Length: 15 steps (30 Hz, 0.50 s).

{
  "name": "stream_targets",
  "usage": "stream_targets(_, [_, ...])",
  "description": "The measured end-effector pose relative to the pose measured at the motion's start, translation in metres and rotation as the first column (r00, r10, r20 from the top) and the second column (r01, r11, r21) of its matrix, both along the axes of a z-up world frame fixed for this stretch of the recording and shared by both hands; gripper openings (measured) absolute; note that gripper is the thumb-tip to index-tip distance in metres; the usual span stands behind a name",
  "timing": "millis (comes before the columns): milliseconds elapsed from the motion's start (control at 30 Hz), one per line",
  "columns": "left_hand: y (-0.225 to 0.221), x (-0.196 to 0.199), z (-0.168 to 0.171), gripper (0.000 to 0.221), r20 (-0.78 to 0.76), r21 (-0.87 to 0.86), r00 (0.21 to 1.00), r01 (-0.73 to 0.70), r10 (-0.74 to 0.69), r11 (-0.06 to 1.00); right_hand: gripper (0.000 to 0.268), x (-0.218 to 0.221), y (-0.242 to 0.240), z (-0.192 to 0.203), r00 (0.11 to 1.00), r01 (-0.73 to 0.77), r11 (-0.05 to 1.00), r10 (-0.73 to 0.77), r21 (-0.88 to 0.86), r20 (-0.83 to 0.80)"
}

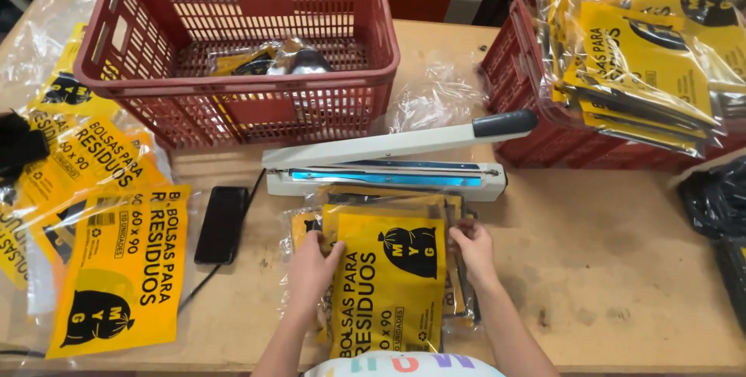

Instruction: The person is using a manual heat sealer to close the ends of plastic bags and then organizing them into stacks or baskets.

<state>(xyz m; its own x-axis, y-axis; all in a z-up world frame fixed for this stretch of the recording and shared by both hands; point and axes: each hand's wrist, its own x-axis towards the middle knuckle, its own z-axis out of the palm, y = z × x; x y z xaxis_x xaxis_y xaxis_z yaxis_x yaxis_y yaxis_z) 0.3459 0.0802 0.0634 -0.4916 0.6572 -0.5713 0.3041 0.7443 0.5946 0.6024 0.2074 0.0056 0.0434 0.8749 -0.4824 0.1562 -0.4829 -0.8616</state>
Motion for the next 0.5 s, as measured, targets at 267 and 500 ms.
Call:
stream_targets(267, [0.033, -0.019, -0.079, 0.024, 0.097, 0.303, 0.98, -0.195, 0.174, 0.933, 0.013, -0.017, 0.015, -0.018, 0.994, 0.111, 0.975, -0.111, 0.192, -0.01])
stream_targets(500, [0.081, -0.038, -0.094, 0.028, 0.183, 0.354, 0.911, -0.413, 0.371, 0.839, 0.02, -0.03, 0.084, -0.064, 0.945, 0.006, 0.919, -0.135, 0.395, 0.299])
